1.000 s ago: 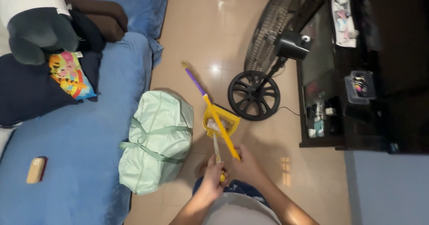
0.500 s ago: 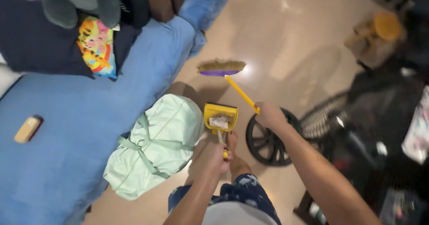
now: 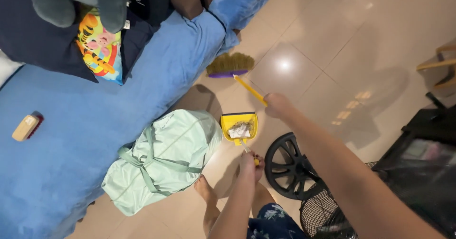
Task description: Sweep the floor using a broom and a dustpan in a bedroom.
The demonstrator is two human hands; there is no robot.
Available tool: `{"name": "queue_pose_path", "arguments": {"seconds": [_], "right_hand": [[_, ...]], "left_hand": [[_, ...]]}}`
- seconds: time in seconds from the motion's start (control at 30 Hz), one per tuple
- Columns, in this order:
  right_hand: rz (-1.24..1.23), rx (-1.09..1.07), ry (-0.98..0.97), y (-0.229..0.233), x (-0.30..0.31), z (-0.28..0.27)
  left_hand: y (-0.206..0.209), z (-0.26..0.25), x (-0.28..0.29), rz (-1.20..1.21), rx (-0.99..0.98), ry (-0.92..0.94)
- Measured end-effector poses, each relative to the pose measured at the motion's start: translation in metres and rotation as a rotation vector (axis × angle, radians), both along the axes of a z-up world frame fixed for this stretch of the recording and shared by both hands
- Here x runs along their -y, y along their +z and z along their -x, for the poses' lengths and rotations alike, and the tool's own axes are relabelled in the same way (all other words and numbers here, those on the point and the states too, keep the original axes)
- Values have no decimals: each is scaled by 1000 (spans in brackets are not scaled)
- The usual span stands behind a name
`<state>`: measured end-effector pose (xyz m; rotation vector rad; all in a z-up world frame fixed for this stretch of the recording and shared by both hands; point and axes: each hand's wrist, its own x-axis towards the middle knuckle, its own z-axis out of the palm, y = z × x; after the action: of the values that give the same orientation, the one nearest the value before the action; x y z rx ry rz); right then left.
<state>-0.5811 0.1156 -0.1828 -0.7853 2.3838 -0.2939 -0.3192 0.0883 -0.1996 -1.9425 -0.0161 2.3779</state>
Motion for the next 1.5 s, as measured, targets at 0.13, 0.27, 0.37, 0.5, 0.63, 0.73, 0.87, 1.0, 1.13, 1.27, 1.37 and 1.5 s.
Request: {"name": "queue_pose_path", "arguments": {"seconds": [0.13,0.27,0.37,0.5,0.63,0.73,0.87,1.0,1.13,1.27,1.37,1.5], "right_hand": [[-103,60,90,16,-43,-38],[-304,213,261,89,-88,-39],[-410,305,230,197,-94,-13],[-408,319,166,263,-119,24],[-382,258,119,283,-78,53],[-412,328,-47,226,-45,55],[-118,195,1,36,-63,15],[-226,293,-1,39,-51,-65],[-21,167,-25,103,-41,-110],[-83,509,-516,243,-14,-157],[63,502,-851,276,-10,-201],[420,132,-979,214,-18,-272]], "left_hand": [[5,12,-7,18,27,51],[0,8,-7,60,-34,37],[-3,6,-4,35,-18,13],[-19,-7,-3,-32,-50,46],[-17,-3,-1,-33,-54,13],[-26,-8,-2,-49,0,4],[-56,-20,1,-52,-172,-22],[-47,-19,18,-162,-332,-56],[7,-8,27,-353,-202,-84],[129,27,39,118,-92,-539],[201,7,47,175,-208,-681],[204,-15,61,102,-365,-845]]}}
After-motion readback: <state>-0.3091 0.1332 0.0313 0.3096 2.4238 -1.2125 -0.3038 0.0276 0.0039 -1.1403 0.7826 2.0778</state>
